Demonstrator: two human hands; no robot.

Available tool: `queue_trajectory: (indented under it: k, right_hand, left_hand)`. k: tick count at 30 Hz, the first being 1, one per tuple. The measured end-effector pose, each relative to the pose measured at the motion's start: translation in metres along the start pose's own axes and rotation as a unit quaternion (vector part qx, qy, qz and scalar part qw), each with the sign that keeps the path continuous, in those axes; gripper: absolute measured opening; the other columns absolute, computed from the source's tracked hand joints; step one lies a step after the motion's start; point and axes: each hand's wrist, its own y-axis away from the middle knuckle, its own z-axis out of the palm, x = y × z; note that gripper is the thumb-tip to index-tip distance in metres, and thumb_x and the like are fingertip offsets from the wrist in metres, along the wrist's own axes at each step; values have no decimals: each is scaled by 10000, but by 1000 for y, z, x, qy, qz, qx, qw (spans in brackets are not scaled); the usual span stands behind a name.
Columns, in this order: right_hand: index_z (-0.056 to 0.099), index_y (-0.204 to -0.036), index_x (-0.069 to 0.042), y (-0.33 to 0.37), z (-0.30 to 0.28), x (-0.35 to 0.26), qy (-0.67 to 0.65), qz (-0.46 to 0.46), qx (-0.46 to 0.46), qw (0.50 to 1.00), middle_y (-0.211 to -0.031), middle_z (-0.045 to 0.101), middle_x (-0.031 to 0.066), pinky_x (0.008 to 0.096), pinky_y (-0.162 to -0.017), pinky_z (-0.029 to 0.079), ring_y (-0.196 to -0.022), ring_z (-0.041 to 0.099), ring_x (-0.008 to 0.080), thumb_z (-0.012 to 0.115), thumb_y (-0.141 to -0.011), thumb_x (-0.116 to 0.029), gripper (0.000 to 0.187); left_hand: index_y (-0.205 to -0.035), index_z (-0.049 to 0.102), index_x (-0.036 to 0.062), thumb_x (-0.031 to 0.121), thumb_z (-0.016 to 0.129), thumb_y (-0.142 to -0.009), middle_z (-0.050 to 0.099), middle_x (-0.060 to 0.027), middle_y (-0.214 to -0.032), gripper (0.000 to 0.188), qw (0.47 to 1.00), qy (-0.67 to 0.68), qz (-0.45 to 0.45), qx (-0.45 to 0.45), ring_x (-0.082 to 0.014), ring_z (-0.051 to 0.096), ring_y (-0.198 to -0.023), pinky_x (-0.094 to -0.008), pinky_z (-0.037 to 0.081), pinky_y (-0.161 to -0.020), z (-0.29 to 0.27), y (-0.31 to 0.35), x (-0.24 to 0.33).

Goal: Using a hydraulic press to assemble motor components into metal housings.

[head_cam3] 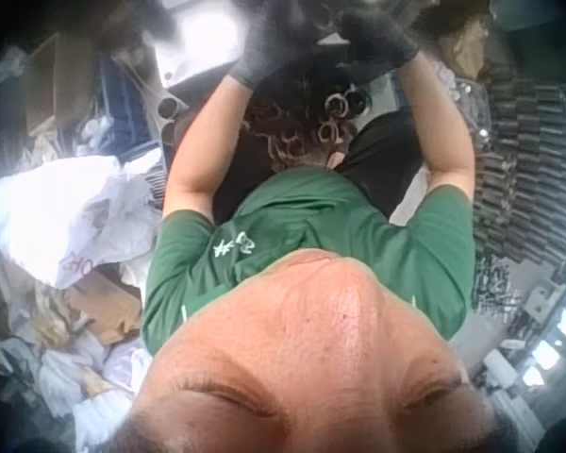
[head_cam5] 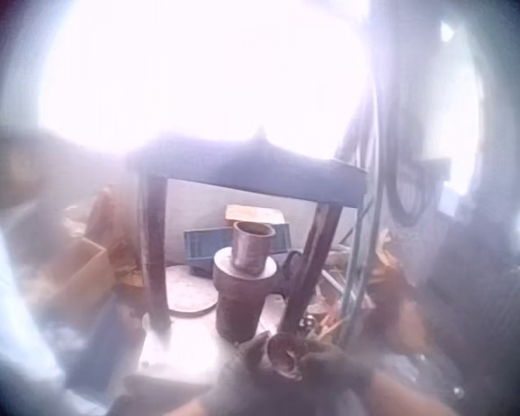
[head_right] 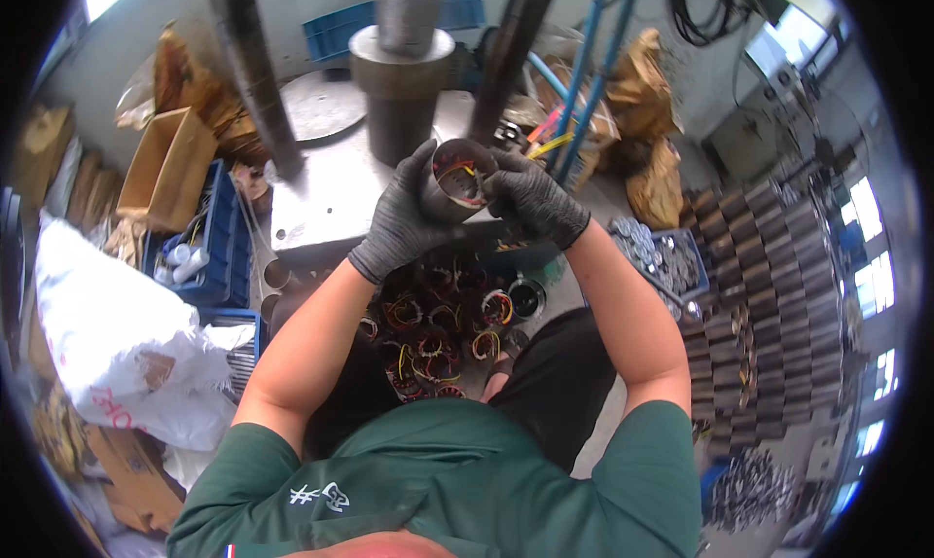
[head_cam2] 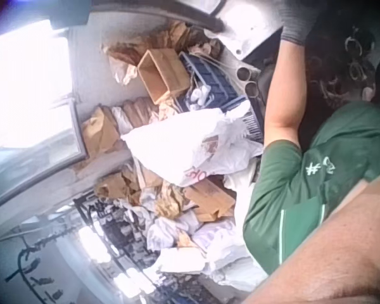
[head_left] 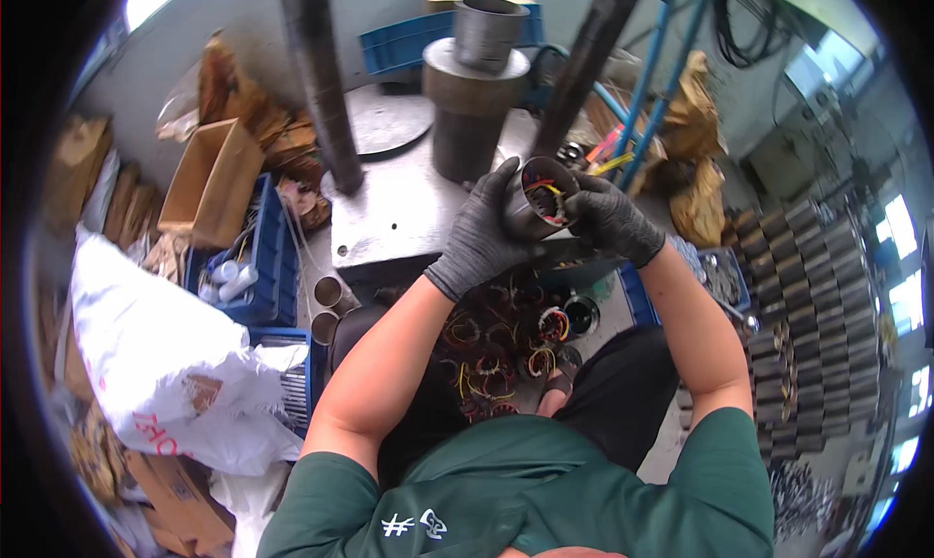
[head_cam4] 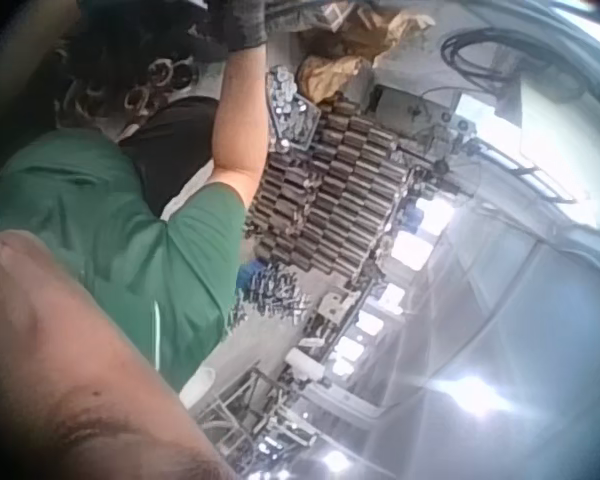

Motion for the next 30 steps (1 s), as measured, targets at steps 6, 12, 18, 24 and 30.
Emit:
queue_trajectory:
  k: [6, 12, 18, 24, 30]
  right_hand:
    - [539, -1492, -39, 87, -71, 49, 92, 36, 56, 994, -1047, 701, 58, 260, -626, 547, -784, 660, 108, 619, -825, -51, 672]
    - [680, -1242, -12, 179, -185, 163, 201, 183, 240, 932, -887, 715, 97, 338, -635, 526, -751, 675, 195, 644, -855, -152, 413]
    - [697, -977, -81, 315, -213, 347, -27, 232, 570, 788, -678, 626, 70, 366, -451, 422, -498, 559, 187, 650, -931, -273, 203]
    - [689, -960, -129, 470, -194, 501, -276, 240, 723, 586, -716, 629, 50, 383, -477, 458, -538, 586, 202, 895, -793, -256, 294]
    - [679, -975, -145, 606, -226, 673, -257, 307, 845, 354, -771, 675, 83, 474, -516, 510, -585, 637, 297, 898, -793, -308, 327]
  left_hand:
    - [-1346, 603, 36, 221, 925, -718, 632, -201, -1300, 730, 956, -271, 84, -80, -376, 628, -1200, -459, 523, -1025, 28, 18, -31]
    - [-1103, 700, -12, 123, 619, -1028, 670, -140, -1136, 174, 962, -261, -13, 75, -262, 646, -1045, -364, 503, -962, -21, 5, -78]
    - [-1177, 695, -15, 259, 523, -1089, 656, -194, -1146, 335, 826, -556, 95, -4, -376, 627, -1091, -454, 480, -994, -82, -4, -118]
    - [-1305, 640, -1, 268, 606, -1072, 692, -181, -1206, 357, 885, -462, -34, 37, -300, 670, -1100, -404, 524, -990, -66, 0, -121]
    - [-1288, 668, 19, 287, 624, -1041, 718, -185, -1224, 368, 775, -632, -25, -24, -344, 685, -1135, -442, 527, -997, -51, 4, -99]
